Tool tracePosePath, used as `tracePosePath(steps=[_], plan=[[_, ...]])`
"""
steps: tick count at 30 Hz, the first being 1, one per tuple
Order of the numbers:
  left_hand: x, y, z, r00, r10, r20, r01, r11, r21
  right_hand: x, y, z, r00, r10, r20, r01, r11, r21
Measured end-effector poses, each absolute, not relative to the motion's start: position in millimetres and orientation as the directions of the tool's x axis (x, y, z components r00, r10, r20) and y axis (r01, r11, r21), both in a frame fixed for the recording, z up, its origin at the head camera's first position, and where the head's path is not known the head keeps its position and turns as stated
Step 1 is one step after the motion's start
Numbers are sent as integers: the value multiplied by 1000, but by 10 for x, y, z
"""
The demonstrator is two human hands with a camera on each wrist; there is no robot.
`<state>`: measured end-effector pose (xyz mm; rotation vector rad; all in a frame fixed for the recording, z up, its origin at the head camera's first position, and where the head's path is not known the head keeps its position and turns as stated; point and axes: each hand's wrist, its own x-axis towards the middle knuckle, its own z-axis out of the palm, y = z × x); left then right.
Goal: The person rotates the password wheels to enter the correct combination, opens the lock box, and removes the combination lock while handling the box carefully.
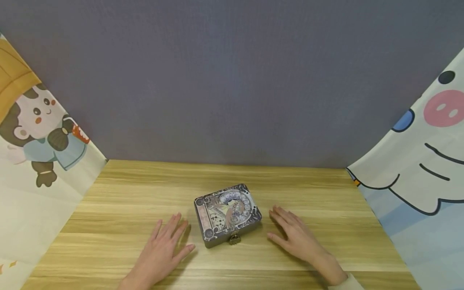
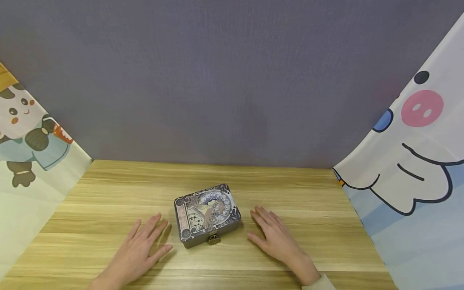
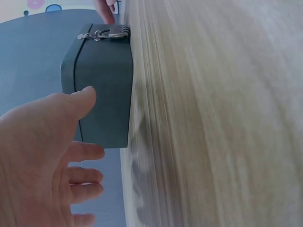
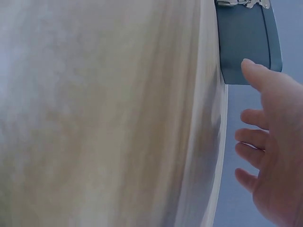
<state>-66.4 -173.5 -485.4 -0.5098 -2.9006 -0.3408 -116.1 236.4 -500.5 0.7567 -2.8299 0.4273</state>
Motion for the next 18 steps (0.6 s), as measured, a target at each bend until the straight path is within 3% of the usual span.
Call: tracePosePath(steps=[18], plan=[[-637, -1728, -4857, -910, 365, 195, 398, 900, 176, -1133, 2337, -4989, -848, -488, 204, -526, 821, -223]])
